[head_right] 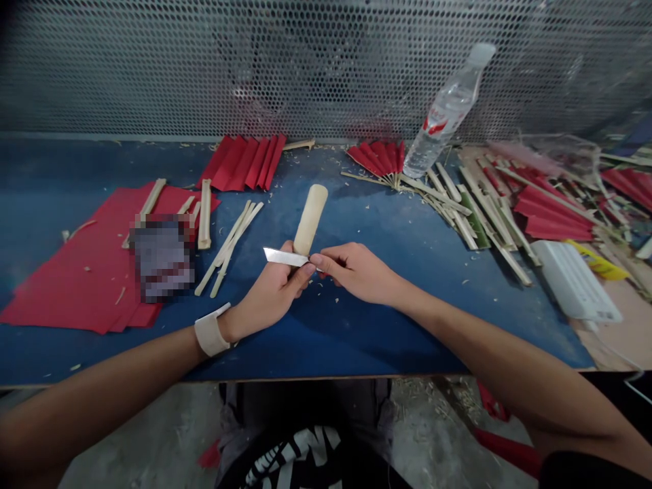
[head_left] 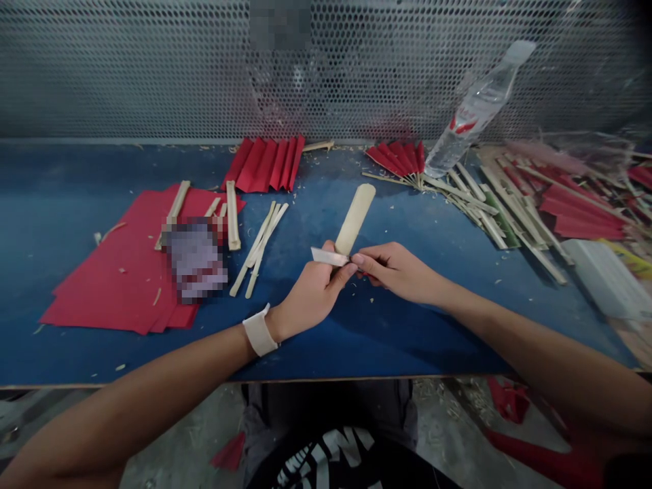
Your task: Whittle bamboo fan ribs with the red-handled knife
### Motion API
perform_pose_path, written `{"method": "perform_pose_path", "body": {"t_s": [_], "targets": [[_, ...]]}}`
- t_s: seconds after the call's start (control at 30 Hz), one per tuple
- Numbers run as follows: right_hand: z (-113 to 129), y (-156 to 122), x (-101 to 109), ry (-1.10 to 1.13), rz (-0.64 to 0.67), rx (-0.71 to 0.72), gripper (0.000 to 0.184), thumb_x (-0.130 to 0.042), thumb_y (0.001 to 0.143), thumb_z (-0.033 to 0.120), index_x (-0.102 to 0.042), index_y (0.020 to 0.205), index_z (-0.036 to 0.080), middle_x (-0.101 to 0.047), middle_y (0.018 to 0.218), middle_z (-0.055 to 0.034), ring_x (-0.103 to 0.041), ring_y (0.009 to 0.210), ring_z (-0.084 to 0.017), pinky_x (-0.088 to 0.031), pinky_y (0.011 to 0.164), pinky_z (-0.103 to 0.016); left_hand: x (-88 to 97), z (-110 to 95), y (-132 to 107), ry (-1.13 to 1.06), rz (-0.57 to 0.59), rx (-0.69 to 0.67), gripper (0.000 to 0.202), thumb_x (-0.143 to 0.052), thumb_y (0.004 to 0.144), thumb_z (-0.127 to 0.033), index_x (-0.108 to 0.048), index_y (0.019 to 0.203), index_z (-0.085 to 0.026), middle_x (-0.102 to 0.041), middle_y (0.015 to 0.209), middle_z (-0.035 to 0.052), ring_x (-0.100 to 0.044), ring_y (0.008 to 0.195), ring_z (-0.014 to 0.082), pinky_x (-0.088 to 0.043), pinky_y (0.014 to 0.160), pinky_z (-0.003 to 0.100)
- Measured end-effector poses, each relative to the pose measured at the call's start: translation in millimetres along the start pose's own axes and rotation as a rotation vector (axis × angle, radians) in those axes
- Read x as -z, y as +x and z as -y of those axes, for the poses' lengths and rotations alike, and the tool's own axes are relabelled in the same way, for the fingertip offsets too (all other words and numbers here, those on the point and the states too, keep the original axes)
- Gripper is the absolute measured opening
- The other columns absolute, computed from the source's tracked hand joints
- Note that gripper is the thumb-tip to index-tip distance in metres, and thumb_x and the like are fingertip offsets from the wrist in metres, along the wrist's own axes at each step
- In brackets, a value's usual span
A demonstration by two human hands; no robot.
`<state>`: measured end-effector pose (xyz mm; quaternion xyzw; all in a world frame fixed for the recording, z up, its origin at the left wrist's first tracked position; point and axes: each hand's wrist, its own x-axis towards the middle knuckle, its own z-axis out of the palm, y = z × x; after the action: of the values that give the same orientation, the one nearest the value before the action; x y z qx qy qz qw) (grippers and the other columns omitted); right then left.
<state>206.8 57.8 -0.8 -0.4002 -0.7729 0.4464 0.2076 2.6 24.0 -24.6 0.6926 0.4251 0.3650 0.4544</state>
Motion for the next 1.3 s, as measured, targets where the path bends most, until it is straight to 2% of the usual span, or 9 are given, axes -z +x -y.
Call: {"method": "perform_pose_path", "body": {"t_s": [0.23, 0.47, 0.6, 0.73, 0.87, 1.03, 1.17, 1.3], "targets": [[0.1, -0.8, -1.3, 0.004, -0.026, -0.004, 0.058, -0.047, 0.104, 0.068, -0.064, 0.078, 0.019, -0.057, 0.061, 0.0023, -0.05, 0.053, -0.009, -0.036, 0.052, -0.024, 1.0, -1.8, 0.5, 0.032, -0.022, -0.006, 0.027, -0.05, 0.106, -0.043, -0.044, 0.088, -0.023, -0.047, 0.069, -0.0031, -0.049, 0.061, 0.0125, -0.038, 0.056, 0.029], [-0.3, 0.1, -2.0, 0.058, -0.023, 0.021, 0.059, -0.045, 0.105, 0.068, -0.062, 0.078, 0.019, -0.052, 0.056, 0.0044, -0.045, 0.049, -0.008, -0.034, 0.051, -0.024, 1.5, -7.1, 1.6, 0.088, -0.072, -0.032, 0.029, -0.052, 0.106, -0.044, -0.051, 0.087, -0.021, -0.049, 0.071, -0.0021, -0.049, 0.062, 0.0127, -0.038, 0.057, 0.029], [2.0, 0.2, -0.5, 0.051, -0.017, 0.013, 0.058, -0.049, 0.103, 0.069, -0.06, 0.074, 0.019, -0.054, 0.058, 0.0036, -0.048, 0.051, -0.009, -0.035, 0.051, -0.024, 2.0, -7.8, 2.3, -0.051, -0.049, -0.053, 0.029, -0.056, 0.104, -0.043, -0.052, 0.087, -0.02, -0.049, 0.084, -0.0003, -0.049, 0.067, 0.0112, -0.044, 0.063, 0.028], [3.0, -0.3, 0.4, 0.053, 0.017, 0.004, 0.057, -0.051, 0.102, 0.068, -0.062, 0.075, 0.019, -0.053, 0.058, 0.0039, -0.048, 0.051, -0.009, -0.035, 0.052, -0.024, 5.2, -6.8, 3.7, -0.223, 0.06, -0.021, 0.02, -0.059, 0.103, -0.04, -0.054, 0.106, -0.02, -0.052, 0.094, 0.0018, -0.056, 0.083, 0.015, -0.051, 0.076, 0.03], [1.6, -0.5, 1.1, 0.092, -0.008, -0.011, 0.056, -0.053, 0.102, 0.068, -0.061, 0.076, 0.019, -0.052, 0.056, 0.0047, -0.047, 0.05, -0.008, -0.034, 0.051, -0.024, 8.7, -6.8, 5.9, -0.169, 0.087, -0.033, 0.022, -0.054, 0.106, -0.04, -0.058, 0.111, -0.019, -0.057, 0.094, 0.0031, -0.056, 0.083, 0.0158, -0.05, 0.075, 0.03], [3.5, -0.4, 2.0, 0.074, -0.007, -0.025, 0.058, -0.052, 0.101, 0.071, -0.063, 0.077, 0.019, -0.053, 0.055, 0.0046, -0.046, 0.048, -0.009, -0.034, 0.05, -0.025, 9.6, -7.6, 6.7, -0.174, 0.115, 0.016, 0.027, -0.052, 0.106, -0.045, -0.058, 0.115, -0.02, -0.051, 0.077, -0.0016, -0.047, 0.065, 0.013, -0.044, 0.06, 0.027], [5.9, -0.3, 2.9, 0.06, -0.001, -0.044, 0.058, -0.054, 0.1, 0.07, -0.064, 0.075, 0.019, -0.052, 0.053, 0.0055, -0.043, 0.046, -0.008, -0.033, 0.049, -0.024, 9.7, -7.3, 5.3, -0.035, 0.085, -0.03, 0.026, -0.049, 0.108, -0.043, -0.058, 0.102, -0.019, -0.053, 0.076, 0.0002, -0.054, 0.072, 0.0151, -0.047, 0.064, 0.028], [5.2, -1.4, 3.3, 0.073, 0.013, -0.075, 0.059, -0.055, 0.099, 0.071, -0.065, 0.073, 0.019, -0.053, 0.054, 0.0045, -0.045, 0.047, -0.009, -0.033, 0.05, -0.025, 11.5, -8.4, 5.0, 0.088, 0.088, -0.081, 0.025, -0.046, 0.109, -0.038, -0.056, 0.096, -0.019, -0.056, 0.086, 0.0034, -0.059, 0.079, 0.0158, -0.05, 0.067, 0.028]]}}
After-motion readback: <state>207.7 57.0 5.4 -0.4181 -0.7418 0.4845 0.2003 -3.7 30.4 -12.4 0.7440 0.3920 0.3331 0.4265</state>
